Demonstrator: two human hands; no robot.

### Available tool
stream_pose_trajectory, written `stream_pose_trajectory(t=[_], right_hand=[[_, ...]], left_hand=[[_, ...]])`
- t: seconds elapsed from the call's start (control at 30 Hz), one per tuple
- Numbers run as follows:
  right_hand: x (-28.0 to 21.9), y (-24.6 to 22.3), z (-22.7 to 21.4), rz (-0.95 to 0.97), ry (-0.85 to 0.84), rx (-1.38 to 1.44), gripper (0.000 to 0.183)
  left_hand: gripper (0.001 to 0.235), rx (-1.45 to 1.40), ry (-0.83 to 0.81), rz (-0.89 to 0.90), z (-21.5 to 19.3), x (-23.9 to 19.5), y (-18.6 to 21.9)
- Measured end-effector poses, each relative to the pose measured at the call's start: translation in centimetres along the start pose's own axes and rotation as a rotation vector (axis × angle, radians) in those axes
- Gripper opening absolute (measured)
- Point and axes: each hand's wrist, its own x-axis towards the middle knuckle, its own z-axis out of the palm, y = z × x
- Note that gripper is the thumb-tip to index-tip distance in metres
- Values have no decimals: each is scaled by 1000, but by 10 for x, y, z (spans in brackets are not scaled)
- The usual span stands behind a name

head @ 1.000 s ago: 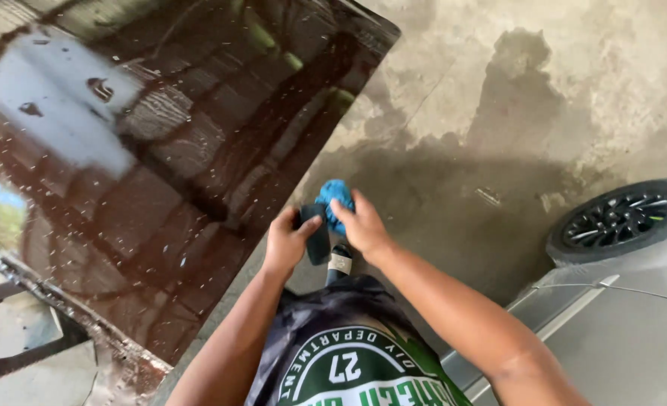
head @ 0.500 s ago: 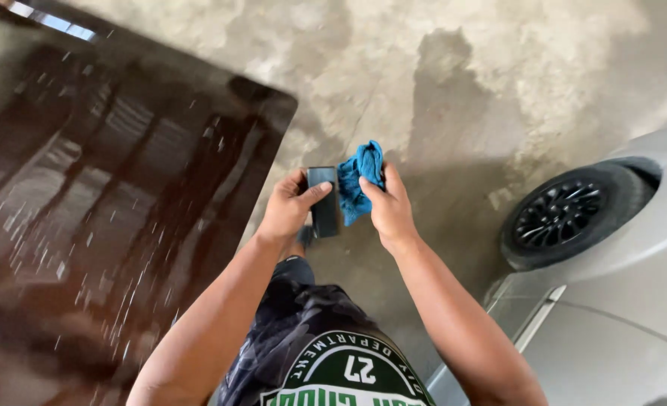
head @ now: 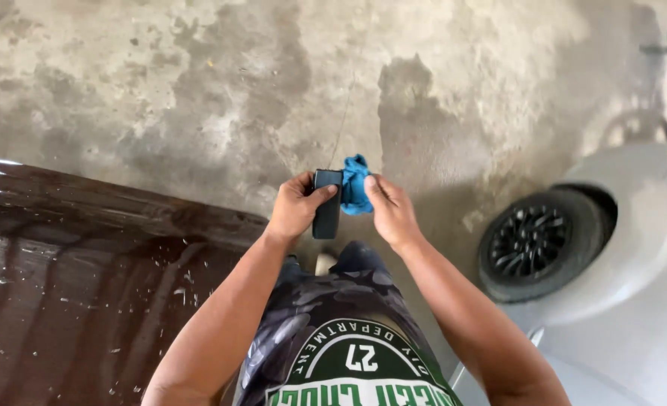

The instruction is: Sanding and cleaning a car door panel using a sanding pad, water, and a cloth.

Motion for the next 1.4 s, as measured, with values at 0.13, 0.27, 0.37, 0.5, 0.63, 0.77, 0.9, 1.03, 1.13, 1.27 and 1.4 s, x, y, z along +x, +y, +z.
stream_pose_trajectory(t=[0.13, 0.27, 0.37, 0.5, 0.63, 0.77, 0.9, 1.03, 1.13, 1.27, 1.4], right_hand=[[75, -16, -9, -76, -40, -162, 38], [177, -15, -11, -88, -122, -219, 37], [249, -20, -22, -159, -161, -420, 36], [359, -71, -29, -267, -257, -600, 35], [449, -100, 12, -230, -422, -504, 35], [502, -146, 64, 24, -543, -94, 28], [549, -186, 144, 115, -720, 254, 17], [589, -204, 235, 126, -819, 331, 10], [620, -218, 309, 92, -808, 245, 9], [666, -253, 404, -163, -779, 21, 18], [682, -319, 483, -437, -889, -135, 20]], left_hand=[[18, -95, 54, 2, -19, 52, 24], [18, -99, 113, 158, -46, 118, 25], [18, -257, 204, 167, -61, 154, 52], [17, -293, 391, 196, -71, 195, 104], [13, -218, 475, 375, -95, 233, 117], [13, -233, 576, 378, -130, 252, 173], [17, -231, 643, 378, -184, 273, 201], [19, -299, 717, 304, -259, 302, 211], [20, -287, 771, 257, -328, 321, 230], [20, -263, 725, 268, -418, 335, 292], [28, -272, 767, 447, -492, 341, 357]])
